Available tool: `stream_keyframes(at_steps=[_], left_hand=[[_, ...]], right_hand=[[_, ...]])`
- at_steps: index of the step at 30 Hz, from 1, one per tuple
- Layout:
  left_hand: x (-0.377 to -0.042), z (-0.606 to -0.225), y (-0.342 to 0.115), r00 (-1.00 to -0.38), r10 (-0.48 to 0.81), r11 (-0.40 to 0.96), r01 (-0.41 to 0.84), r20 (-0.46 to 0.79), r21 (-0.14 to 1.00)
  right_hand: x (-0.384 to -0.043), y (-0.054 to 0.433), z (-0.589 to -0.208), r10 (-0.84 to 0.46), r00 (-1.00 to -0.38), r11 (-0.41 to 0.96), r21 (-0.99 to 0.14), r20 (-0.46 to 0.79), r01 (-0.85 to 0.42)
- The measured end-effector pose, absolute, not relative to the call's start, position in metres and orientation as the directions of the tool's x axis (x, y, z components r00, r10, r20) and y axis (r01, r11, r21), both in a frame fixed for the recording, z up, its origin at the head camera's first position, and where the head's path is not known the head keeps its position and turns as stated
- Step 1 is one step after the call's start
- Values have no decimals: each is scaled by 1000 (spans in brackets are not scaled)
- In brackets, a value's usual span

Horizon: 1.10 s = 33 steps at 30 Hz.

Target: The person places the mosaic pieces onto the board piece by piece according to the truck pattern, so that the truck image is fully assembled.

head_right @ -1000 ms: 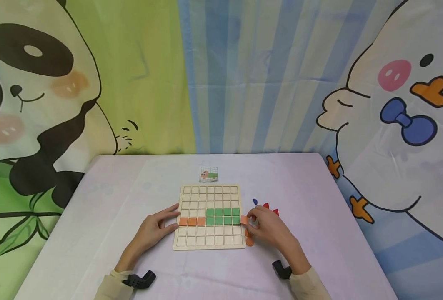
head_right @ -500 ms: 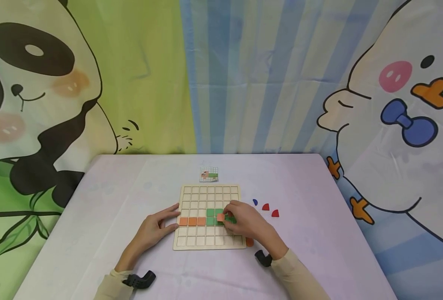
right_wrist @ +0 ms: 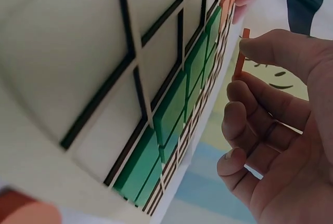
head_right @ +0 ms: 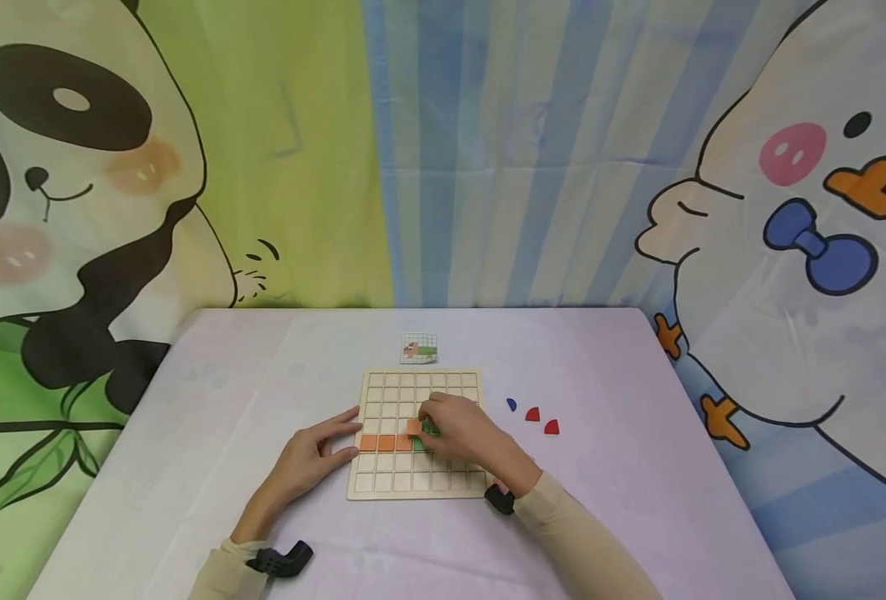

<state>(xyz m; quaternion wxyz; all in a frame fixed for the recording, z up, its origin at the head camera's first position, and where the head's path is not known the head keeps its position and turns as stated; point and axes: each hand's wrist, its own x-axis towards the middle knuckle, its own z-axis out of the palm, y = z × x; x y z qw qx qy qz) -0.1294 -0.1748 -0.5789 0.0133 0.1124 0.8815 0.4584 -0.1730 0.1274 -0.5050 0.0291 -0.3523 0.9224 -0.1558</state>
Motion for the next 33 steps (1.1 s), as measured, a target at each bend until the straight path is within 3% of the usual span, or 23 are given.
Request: stream_keyframes(at_steps=[33], left_hand=[[-129,-580,-175,-977,200,558,175,73,811]], right_hand=[[-187,108,-510,-664,-743,716,-355,-79,-602]])
